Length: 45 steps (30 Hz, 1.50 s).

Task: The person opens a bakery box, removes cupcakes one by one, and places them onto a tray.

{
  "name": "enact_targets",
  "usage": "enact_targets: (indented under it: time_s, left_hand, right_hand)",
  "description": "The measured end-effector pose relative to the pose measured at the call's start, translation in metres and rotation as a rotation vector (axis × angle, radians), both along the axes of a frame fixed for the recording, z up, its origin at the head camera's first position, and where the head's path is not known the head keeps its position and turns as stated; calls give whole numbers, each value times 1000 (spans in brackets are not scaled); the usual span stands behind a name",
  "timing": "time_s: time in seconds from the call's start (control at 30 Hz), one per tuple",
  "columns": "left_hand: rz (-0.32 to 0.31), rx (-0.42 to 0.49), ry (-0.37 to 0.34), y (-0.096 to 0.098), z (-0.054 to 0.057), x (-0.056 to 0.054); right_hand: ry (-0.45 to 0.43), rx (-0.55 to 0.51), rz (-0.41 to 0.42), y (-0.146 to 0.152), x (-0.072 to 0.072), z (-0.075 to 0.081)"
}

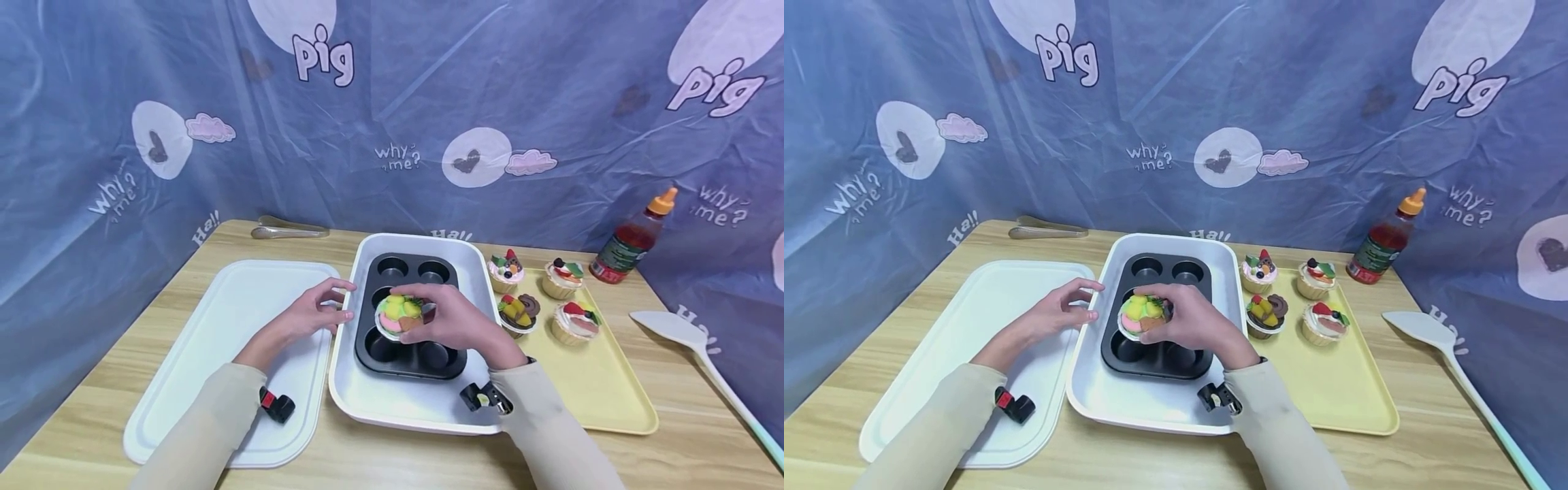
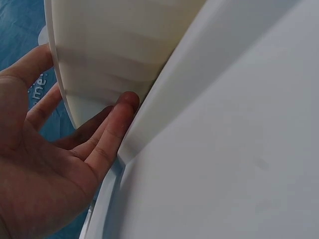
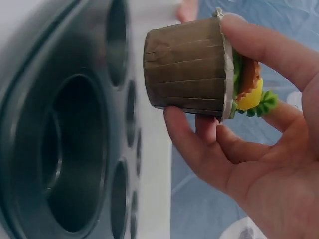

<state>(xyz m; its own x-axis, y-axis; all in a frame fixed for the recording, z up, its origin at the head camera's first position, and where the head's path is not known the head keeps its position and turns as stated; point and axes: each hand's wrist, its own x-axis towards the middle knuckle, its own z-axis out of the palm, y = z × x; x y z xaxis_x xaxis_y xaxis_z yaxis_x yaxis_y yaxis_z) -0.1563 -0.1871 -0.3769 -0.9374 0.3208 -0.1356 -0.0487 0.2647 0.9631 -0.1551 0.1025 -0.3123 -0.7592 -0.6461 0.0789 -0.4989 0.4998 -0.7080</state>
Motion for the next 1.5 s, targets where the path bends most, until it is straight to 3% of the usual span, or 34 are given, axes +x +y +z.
enact_targets:
  time_s: [0.5,1.07,1.5]
  left_hand:
    - [16,-16,-19,1,1,-1]
    - [2,-15,7,1,-1,0]
    - [-4,-11,7,1,-1,0]
  right_hand:
    - [10,-20,-110,16,5,16]
    - [126,-5,-286,81,36,44]
    - [218,-14,-397,141,51,30]
